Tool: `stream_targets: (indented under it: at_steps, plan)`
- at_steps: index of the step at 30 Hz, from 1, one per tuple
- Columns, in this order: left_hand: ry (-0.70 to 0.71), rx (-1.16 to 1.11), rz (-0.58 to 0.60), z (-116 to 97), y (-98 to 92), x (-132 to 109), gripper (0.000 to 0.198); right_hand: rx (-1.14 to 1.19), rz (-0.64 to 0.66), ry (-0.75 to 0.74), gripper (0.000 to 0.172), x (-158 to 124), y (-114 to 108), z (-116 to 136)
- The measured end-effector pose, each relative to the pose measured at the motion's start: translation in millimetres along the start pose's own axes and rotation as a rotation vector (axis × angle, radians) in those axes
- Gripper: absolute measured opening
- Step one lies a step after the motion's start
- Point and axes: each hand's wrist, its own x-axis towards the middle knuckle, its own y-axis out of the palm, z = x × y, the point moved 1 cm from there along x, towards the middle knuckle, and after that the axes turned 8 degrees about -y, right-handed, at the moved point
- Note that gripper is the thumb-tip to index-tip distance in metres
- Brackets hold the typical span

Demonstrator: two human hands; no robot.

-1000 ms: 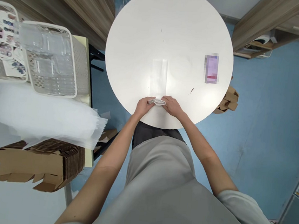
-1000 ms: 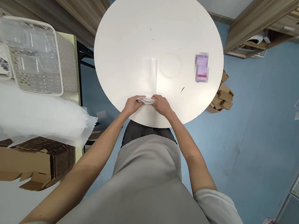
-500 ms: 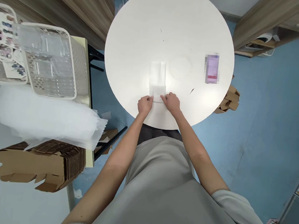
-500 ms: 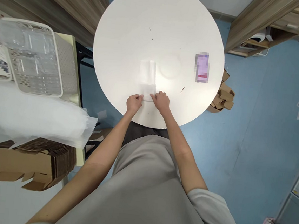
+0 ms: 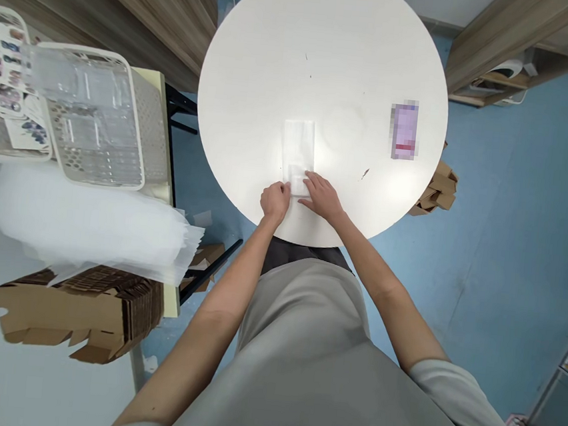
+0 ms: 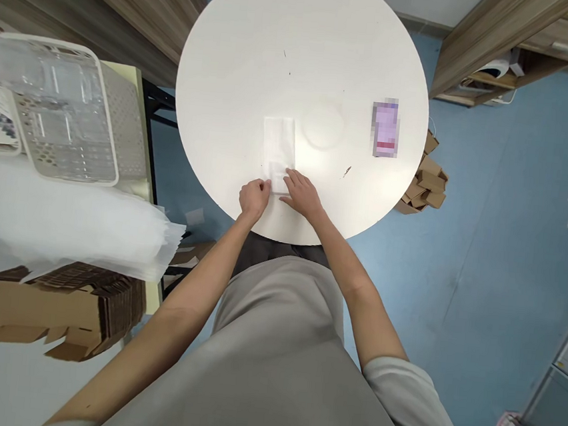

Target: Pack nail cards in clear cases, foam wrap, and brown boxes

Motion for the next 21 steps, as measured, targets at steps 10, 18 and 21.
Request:
stream_targets:
  at_steps: [10, 18, 21]
  plan:
    - [0.733, 0.236, 0.208, 4.6, -14.1, 11.3, 0.080, -0.016, 0.010, -0.039, 0.056, -0.1, -3.9, -5.1]
    - [0.540, 0.106, 0.234, 11.8, -21.1, 18.8, 0.061, 0.013, 0.044, -0.022, 0.054, -7.1, -15.1, -0.2]
    - [0.439, 0.042, 0.253, 12.0, -25.4, 18.6, 0.051, 0.049, 0.020, 0.034, 0.053, -10.4, -15.4, 2.4]
